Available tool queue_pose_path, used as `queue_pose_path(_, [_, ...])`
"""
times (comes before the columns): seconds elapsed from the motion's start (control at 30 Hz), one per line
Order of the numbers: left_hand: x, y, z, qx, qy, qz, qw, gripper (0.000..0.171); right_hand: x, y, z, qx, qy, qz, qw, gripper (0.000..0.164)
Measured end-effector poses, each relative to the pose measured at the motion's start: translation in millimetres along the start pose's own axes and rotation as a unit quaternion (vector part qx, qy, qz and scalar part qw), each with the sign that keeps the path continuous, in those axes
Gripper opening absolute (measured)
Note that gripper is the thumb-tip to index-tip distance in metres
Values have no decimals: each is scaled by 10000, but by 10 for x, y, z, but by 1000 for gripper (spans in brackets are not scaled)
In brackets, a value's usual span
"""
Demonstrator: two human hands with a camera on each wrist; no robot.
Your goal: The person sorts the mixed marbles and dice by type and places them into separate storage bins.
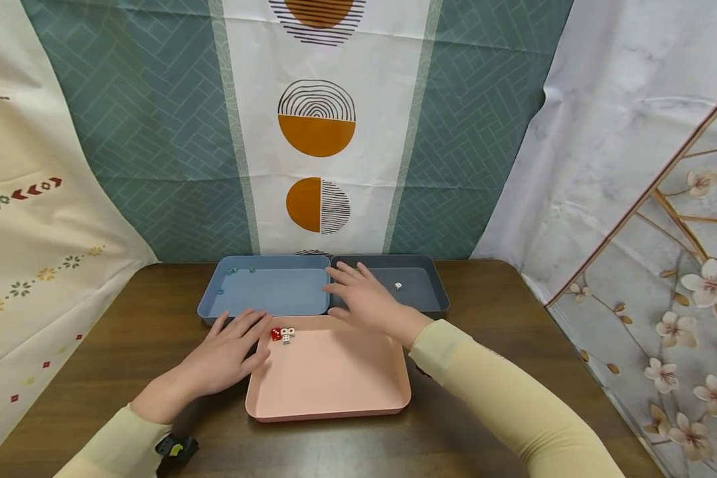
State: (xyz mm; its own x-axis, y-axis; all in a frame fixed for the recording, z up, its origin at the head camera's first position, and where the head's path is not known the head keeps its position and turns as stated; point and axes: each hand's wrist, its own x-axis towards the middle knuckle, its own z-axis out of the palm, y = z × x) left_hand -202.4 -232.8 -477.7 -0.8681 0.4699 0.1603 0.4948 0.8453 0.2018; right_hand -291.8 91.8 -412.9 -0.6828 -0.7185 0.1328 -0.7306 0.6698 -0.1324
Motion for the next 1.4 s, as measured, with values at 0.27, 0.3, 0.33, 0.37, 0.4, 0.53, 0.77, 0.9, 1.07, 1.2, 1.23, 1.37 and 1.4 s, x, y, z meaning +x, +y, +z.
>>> queue_pose_path(0.27, [13, 3, -5, 73, -34, -39, 10000, 64, 24, -100, 21, 1, -87, -161, 9998, 57])
queue_pose_path(0.3, [14, 0, -4, 81, -42, -46, 9999, 64, 28, -114, 24, 15, -101, -182, 9998, 57])
queue_pose_path(0.33, [14, -2, -3, 78, -54, -53, 9999, 65, 32, -127, 28, 3, -112, -214, 9997, 57])
queue_pose_path(0.37, [14, -4, -3, 80, -58, -51, 9999, 65, 35, -138, 34, 6, -118, -245, 9996, 56])
queue_pose_path(0.4, [13, -5, -1, 73, -73, -56, 9999, 65, 38, -151, 39, 8, -138, -274, 9995, 55])
queue_pose_path(0.53, [13, -6, 1, 55, -113, -73, 9999, 65, 48, -201, 64, -41, -209, -370, 9991, 52])
queue_pose_path(0.77, [18, -12, 2, 142, -64, -46, 9999, 66, 72, -286, 98, -149, -233, -511, 9983, 49])
queue_pose_path(0.9, [6, -4, -3, 128, -48, -47, 9999, 66, 92, -318, 141, -243, -231, -620, 9975, 48])
queue_pose_path(1.07, [-5, 5, -18, 100, -70, -52, 9999, 66, 124, -364, 173, -119, -213, -775, 9967, 47])
queue_pose_path(1.2, [-4, 12, -25, 101, -96, -63, 9999, 65, 142, -394, 183, 29, -306, -759, 9966, 49])
queue_pose_path(1.23, [-3, 12, -24, 101, -103, -67, 9999, 65, 148, -400, 187, 51, -334, -741, 9967, 50])
queue_pose_path(1.37, [3, 13, -18, 94, -106, -75, 9999, 64, 162, -425, 205, 83, -408, -719, 9965, 52])
queue_pose_path(1.4, [4, 11, -16, 90, -100, -78, 9999, 64, 168, -433, 212, 79, -430, -745, 9963, 53])
